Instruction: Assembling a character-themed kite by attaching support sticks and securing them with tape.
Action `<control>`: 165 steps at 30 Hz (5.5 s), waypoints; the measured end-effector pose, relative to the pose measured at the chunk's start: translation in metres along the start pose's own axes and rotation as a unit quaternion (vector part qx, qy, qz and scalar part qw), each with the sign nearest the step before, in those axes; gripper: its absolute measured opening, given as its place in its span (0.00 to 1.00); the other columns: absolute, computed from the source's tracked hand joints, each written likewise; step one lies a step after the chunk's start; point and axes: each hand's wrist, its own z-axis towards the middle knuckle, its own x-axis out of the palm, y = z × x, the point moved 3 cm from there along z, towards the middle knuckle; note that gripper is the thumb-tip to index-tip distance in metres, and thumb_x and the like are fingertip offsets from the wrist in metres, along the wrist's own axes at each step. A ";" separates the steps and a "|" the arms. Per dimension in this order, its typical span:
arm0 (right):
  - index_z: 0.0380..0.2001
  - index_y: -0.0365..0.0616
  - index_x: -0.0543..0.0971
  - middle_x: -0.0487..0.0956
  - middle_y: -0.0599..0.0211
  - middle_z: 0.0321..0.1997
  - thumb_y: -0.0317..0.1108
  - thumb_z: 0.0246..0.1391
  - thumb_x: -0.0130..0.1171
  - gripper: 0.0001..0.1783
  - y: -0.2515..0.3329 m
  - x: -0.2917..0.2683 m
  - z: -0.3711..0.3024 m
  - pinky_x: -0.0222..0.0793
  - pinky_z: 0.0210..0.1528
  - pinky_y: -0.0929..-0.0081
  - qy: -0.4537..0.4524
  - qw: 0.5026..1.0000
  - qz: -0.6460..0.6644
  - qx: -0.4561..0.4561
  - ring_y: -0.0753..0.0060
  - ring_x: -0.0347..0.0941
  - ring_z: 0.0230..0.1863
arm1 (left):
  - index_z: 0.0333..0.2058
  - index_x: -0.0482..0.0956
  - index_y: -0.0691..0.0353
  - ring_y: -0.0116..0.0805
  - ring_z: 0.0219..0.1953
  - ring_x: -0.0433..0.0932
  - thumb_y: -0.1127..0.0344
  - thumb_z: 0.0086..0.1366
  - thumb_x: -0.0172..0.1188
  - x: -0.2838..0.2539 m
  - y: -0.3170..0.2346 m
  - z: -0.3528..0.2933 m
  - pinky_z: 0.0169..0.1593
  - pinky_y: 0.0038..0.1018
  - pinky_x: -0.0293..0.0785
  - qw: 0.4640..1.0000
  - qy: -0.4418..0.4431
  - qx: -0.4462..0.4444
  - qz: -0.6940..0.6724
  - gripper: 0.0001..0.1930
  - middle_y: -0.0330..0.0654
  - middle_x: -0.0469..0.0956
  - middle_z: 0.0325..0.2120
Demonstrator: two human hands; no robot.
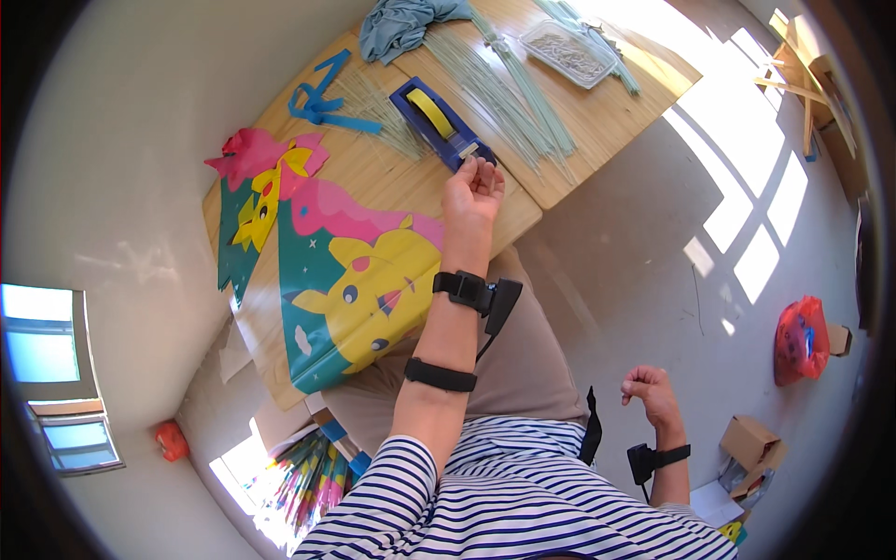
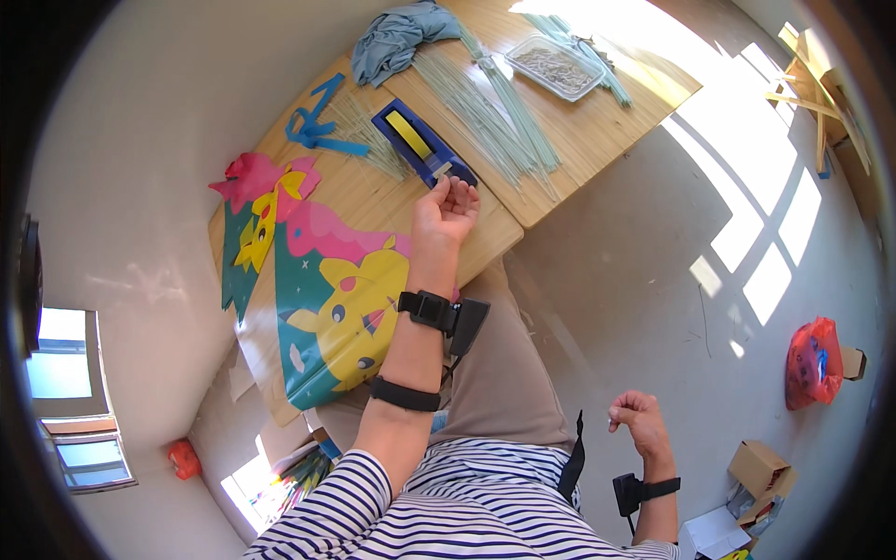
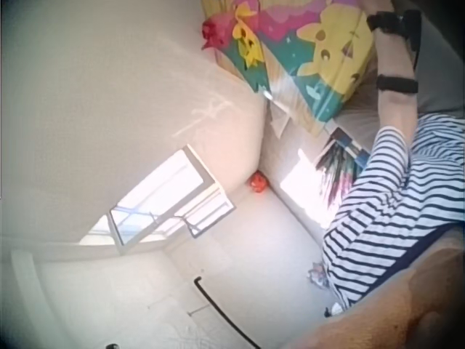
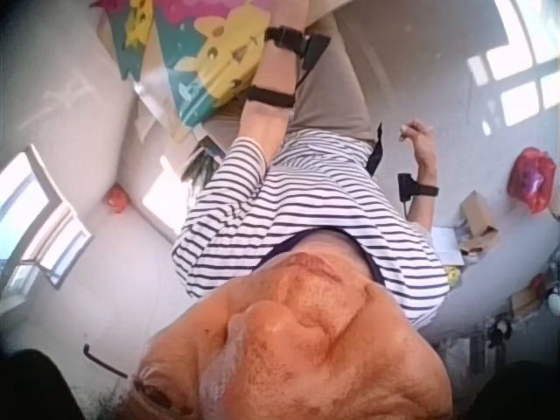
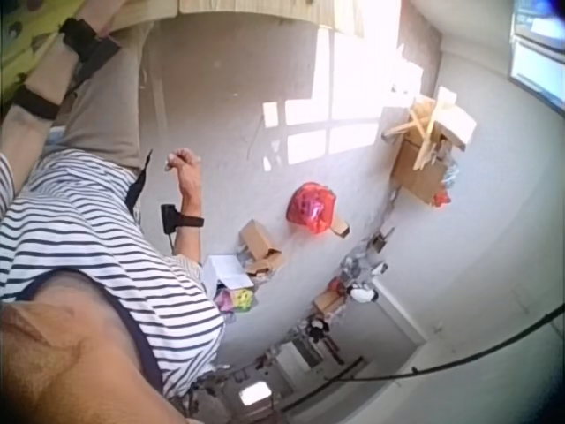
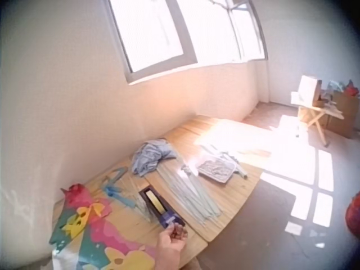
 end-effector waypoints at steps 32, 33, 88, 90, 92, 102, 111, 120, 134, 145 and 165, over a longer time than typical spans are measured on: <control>0.27 0.37 0.77 0.77 0.68 0.24 0.22 0.52 0.58 0.01 -0.022 -0.003 0.005 0.74 0.36 0.74 -0.047 0.992 -0.086 -0.075 0.74 0.76 0.27 | 0.38 0.76 0.60 0.35 0.34 0.80 0.78 0.63 0.63 -0.002 -0.034 -0.064 0.46 0.38 0.81 0.974 0.197 0.043 0.101 0.07 0.41 0.79 0.32; 0.27 0.37 0.76 0.77 0.69 0.24 0.22 0.52 0.58 0.01 -0.017 0.001 0.007 0.74 0.36 0.75 -0.041 0.992 -0.092 -0.081 0.75 0.75 0.28 | 0.38 0.76 0.60 0.34 0.35 0.80 0.78 0.62 0.63 -0.004 -0.046 -0.078 0.46 0.38 0.81 0.970 0.217 0.051 0.096 0.08 0.41 0.79 0.32; 0.31 0.40 0.76 0.73 0.76 0.28 0.23 0.54 0.57 0.02 0.222 0.334 0.073 0.66 0.37 0.82 0.321 0.832 -0.319 -0.321 0.84 0.68 0.31 | 0.38 0.77 0.62 0.31 0.36 0.78 0.78 0.62 0.64 -0.418 -0.362 -0.344 0.44 0.28 0.77 0.829 -0.087 0.517 0.197 0.07 0.41 0.79 0.33; 0.31 0.39 0.76 0.74 0.74 0.27 0.22 0.54 0.57 0.02 0.221 0.336 0.082 0.67 0.36 0.82 0.319 0.834 -0.317 -0.319 0.83 0.69 0.30 | 0.36 0.79 0.63 0.30 0.32 0.77 0.79 0.60 0.63 -0.425 -0.365 -0.332 0.39 0.25 0.77 0.826 -0.125 0.509 0.209 0.07 0.39 0.78 0.30; 0.31 0.38 0.76 0.74 0.73 0.27 0.21 0.53 0.57 0.02 0.219 0.339 0.091 0.67 0.34 0.81 0.319 0.838 -0.317 -0.309 0.83 0.70 0.29 | 0.35 0.79 0.63 0.29 0.30 0.77 0.80 0.59 0.63 -0.430 -0.369 -0.322 0.37 0.24 0.76 0.829 -0.150 0.489 0.227 0.07 0.38 0.78 0.29; 0.29 0.37 0.76 0.74 0.74 0.25 0.20 0.51 0.59 0.02 0.208 0.341 0.124 0.67 0.30 0.82 0.280 0.843 -0.350 -0.297 0.82 0.70 0.26 | 0.33 0.80 0.64 0.23 0.26 0.76 0.79 0.55 0.66 -0.433 -0.368 -0.273 0.31 0.17 0.73 0.812 -0.210 0.452 0.303 0.07 0.35 0.79 0.25; 0.28 0.36 0.80 0.76 0.73 0.22 0.26 0.50 0.64 0.04 0.215 0.340 0.151 0.67 0.31 0.76 0.236 0.795 -0.462 -0.315 0.82 0.70 0.27 | 0.33 0.79 0.63 0.22 0.25 0.75 0.78 0.55 0.66 -0.446 -0.365 -0.252 0.30 0.16 0.70 0.814 -0.214 0.427 0.330 0.07 0.36 0.78 0.26; 0.25 0.33 0.81 0.79 0.57 0.22 0.30 0.42 0.65 0.09 0.211 0.343 0.175 0.70 0.33 0.68 0.159 0.741 -0.544 -0.361 0.67 0.77 0.27 | 0.33 0.79 0.66 0.25 0.26 0.77 0.77 0.55 0.65 -0.440 -0.360 -0.245 0.31 0.18 0.72 0.815 -0.221 0.393 0.363 0.06 0.38 0.79 0.26; 0.24 0.33 0.81 0.75 0.64 0.18 0.29 0.43 0.65 0.08 0.210 0.342 0.173 0.67 0.28 0.72 0.161 0.758 -0.536 -0.336 0.75 0.72 0.23 | 0.35 0.77 0.68 0.28 0.24 0.78 0.79 0.53 0.64 -0.437 -0.367 -0.238 0.30 0.21 0.75 0.791 -0.263 0.387 0.395 0.10 0.41 0.79 0.24; 0.25 0.33 0.81 0.76 0.63 0.19 0.29 0.43 0.65 0.08 0.207 0.343 0.177 0.68 0.29 0.72 0.160 0.759 -0.546 -0.318 0.73 0.73 0.24 | 0.32 0.78 0.69 0.26 0.22 0.76 0.78 0.50 0.66 -0.432 -0.370 -0.232 0.27 0.21 0.73 0.629 -0.346 0.421 0.555 0.10 0.40 0.78 0.21; 0.26 0.33 0.81 0.77 0.59 0.21 0.31 0.43 0.66 0.10 0.206 0.351 0.164 0.70 0.32 0.69 0.151 0.753 -0.556 -0.317 0.70 0.75 0.26 | 0.32 0.81 0.62 0.38 0.30 0.80 0.73 0.45 0.70 -0.426 -0.370 -0.230 0.38 0.31 0.76 0.545 -0.419 0.379 0.619 0.12 0.42 0.80 0.24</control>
